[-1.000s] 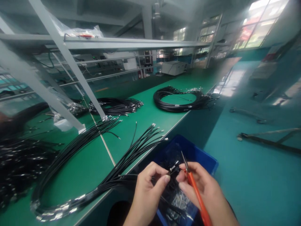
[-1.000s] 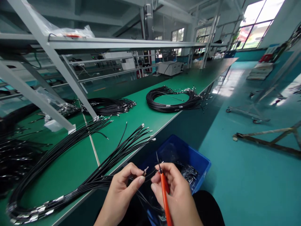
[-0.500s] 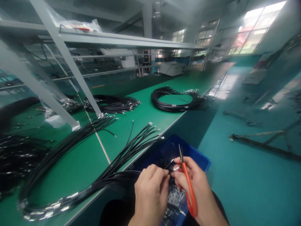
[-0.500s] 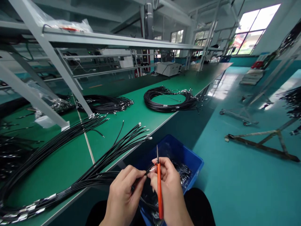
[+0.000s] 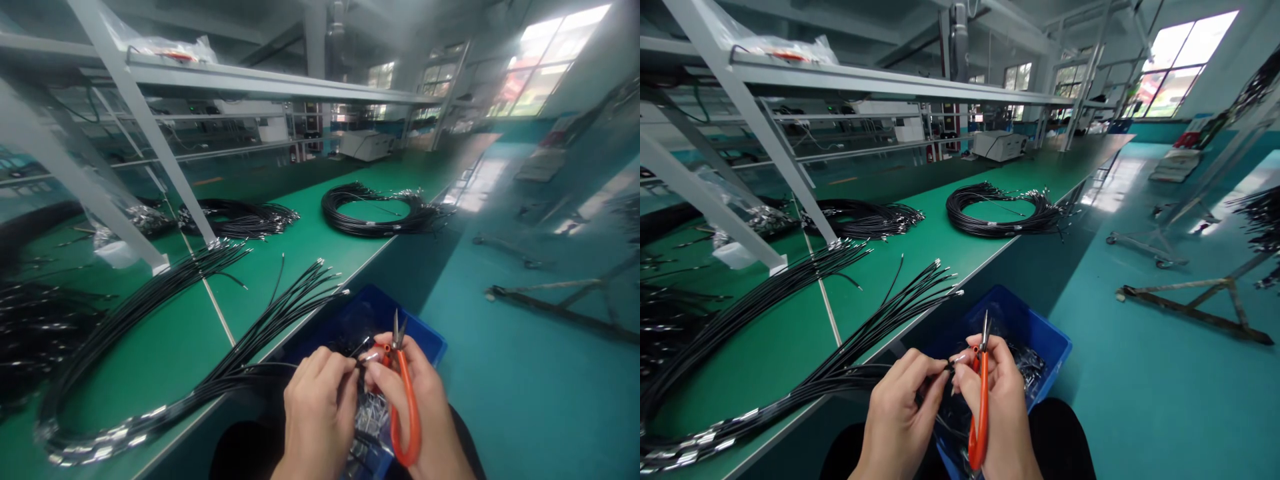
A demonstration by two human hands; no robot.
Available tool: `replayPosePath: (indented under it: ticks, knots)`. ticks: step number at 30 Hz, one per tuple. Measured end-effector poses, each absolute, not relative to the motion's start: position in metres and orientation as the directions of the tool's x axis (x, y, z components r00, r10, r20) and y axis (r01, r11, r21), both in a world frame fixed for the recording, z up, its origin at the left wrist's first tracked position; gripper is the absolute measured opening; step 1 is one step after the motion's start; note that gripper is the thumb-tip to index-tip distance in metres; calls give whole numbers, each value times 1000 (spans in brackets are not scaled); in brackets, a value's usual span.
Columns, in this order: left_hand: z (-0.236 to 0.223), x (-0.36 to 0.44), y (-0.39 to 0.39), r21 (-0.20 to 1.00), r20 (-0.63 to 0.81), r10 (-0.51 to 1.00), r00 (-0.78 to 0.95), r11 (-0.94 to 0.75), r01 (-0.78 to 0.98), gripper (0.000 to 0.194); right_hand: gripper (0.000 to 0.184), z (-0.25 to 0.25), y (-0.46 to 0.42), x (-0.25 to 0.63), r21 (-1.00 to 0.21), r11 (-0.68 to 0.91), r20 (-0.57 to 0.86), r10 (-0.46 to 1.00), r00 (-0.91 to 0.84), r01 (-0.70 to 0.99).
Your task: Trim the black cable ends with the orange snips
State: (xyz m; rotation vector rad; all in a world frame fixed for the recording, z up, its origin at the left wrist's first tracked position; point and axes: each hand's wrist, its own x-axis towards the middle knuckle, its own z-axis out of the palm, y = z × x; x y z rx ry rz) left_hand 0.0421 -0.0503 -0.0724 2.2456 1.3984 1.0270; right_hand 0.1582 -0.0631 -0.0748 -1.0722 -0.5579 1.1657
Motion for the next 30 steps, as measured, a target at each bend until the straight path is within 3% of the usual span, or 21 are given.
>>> replayPosePath:
  ticks: [12, 17, 20, 22, 26, 30]
  knots:
    - [-65, 41, -49, 790, 279, 937, 211, -349, 505, 17, 32, -76, -65, 152, -874, 23, -161, 929, 334, -485]
    - [-65, 35, -43, 957, 69, 968, 239, -132, 259, 17, 31, -80, -66, 154, -884, 27, -136, 940, 313, -466]
    - [-67, 28, -35, 995, -54, 962, 268, 30, 93, 19, 35, -81, -69, 164, -911, -22, -143, 954, 265, -413]
    - [-68, 23, -31, 997, -77, 954, 290, 72, 29, 19, 35, -79, -72, 174, -918, -95, -166, 974, 154, -385]
    - [-66, 16, -28, 994, -74, 943, 324, 98, -58, 15, 37, -72, -80, 193, -868, -322, -224, 934, -280, -378]
    - [-63, 14, -29, 984, -60, 927, 370, 116, -133, 13, 32, -63, -87, 200, -841, -465, -337, 850, -405, -275]
